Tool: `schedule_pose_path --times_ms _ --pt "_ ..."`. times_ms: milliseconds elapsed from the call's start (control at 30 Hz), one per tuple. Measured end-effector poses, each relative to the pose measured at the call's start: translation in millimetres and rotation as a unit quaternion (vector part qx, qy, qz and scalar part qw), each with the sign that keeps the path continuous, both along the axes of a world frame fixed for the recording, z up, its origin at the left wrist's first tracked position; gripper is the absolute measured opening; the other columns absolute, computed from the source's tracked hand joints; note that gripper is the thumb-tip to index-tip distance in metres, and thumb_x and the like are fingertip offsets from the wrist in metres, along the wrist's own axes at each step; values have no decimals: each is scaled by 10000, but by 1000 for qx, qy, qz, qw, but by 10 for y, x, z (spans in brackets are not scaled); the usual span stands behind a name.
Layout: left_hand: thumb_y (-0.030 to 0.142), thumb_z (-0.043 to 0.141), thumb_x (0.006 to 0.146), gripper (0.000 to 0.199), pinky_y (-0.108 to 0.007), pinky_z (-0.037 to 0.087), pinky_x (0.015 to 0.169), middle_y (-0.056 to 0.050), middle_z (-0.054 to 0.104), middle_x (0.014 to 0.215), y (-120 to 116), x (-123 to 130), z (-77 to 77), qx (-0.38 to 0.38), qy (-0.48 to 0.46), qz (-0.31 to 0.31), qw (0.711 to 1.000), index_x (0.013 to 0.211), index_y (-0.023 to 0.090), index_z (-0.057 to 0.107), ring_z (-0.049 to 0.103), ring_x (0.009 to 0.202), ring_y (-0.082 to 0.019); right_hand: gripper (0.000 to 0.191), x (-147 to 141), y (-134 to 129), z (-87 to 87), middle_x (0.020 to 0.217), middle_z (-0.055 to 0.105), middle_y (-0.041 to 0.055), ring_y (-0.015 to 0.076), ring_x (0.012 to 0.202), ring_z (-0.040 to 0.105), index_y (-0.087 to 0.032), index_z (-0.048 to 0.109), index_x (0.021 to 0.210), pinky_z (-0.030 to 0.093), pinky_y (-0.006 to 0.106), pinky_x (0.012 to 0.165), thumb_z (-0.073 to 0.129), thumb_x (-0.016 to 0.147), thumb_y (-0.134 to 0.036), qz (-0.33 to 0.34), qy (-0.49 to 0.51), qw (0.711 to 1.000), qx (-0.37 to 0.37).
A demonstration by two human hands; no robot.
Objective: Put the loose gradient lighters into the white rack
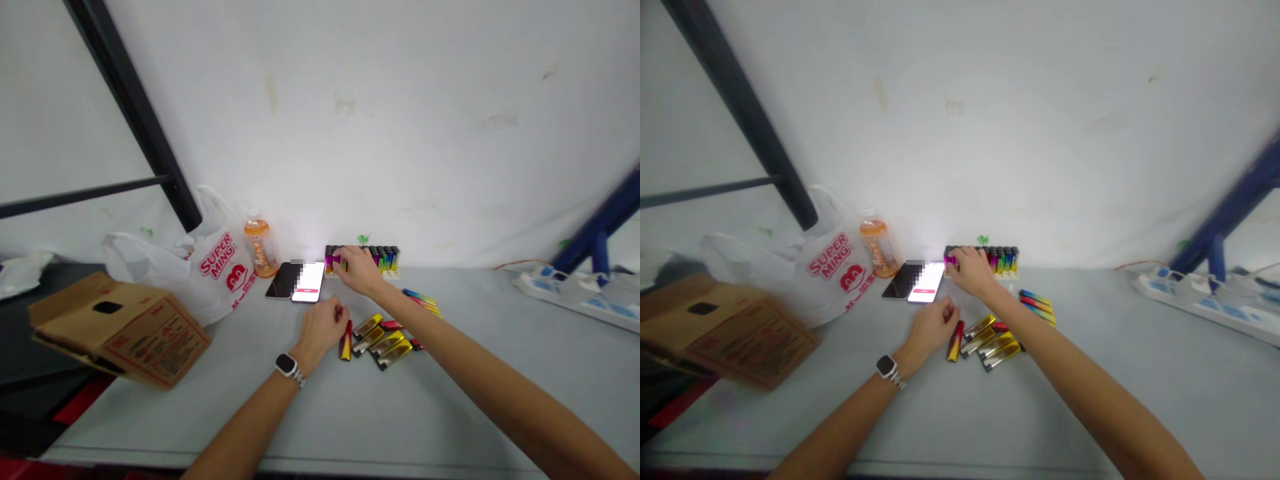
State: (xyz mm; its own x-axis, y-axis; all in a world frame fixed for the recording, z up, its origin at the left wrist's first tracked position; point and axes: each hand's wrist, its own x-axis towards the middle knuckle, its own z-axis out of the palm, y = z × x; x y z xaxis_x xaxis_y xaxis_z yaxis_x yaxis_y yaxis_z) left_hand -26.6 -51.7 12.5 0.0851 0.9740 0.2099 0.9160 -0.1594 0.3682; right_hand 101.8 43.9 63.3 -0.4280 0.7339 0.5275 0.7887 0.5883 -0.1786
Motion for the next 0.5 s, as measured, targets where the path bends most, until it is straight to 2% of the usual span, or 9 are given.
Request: schedule_pose_path --times_ms 100,167,233,367,500 --pt "324 436 941 201 -307 402 716 -51 627 847 -82 138 41 48 3 -29 998 878 195 577 590 849 -205 207 225 -252 -207 1018 670 76 226 993 555 -198 638 1044 329 341 862 484 927 -273 -27 46 999 1" --pt "296 442 934 167 -348 417 851 -80 617 979 -152 261 43 88 6 -63 994 924 184 565 553 996 -233 197 345 -347 -347 982 669 69 217 974 553 -196 638 993 323 339 865 459 939 -258 -43 62 997 2" --pt "324 462 927 190 -391 410 918 -101 590 1094 -224 382 12 100 7 -82 992 1010 177 549 521 1059 -252 200 419 -367 -464 973 667 70 218 976 552 -195 637 970 317 343 869 448 942 -252 -61 60 996 -5" --pt "403 493 915 320 -432 369 1014 -105 555 1214 -323 556 -105 82 9 -119 989 1156 193 508 482 1161 -266 225 424 -220 -584 1009 666 78 224 1011 547 -196 632 985 313 350 868 413 945 -228 -106 62 992 -11" --pt "448 495 910 453 -433 330 1065 -124 533 1282 -274 650 -170 85 20 -137 987 1264 168 452 448 1228 -270 236 325 39 -570 1024 681 84 233 1022 560 -197 641 977 315 358 885 411 931 -216 -148 80 986 -19"
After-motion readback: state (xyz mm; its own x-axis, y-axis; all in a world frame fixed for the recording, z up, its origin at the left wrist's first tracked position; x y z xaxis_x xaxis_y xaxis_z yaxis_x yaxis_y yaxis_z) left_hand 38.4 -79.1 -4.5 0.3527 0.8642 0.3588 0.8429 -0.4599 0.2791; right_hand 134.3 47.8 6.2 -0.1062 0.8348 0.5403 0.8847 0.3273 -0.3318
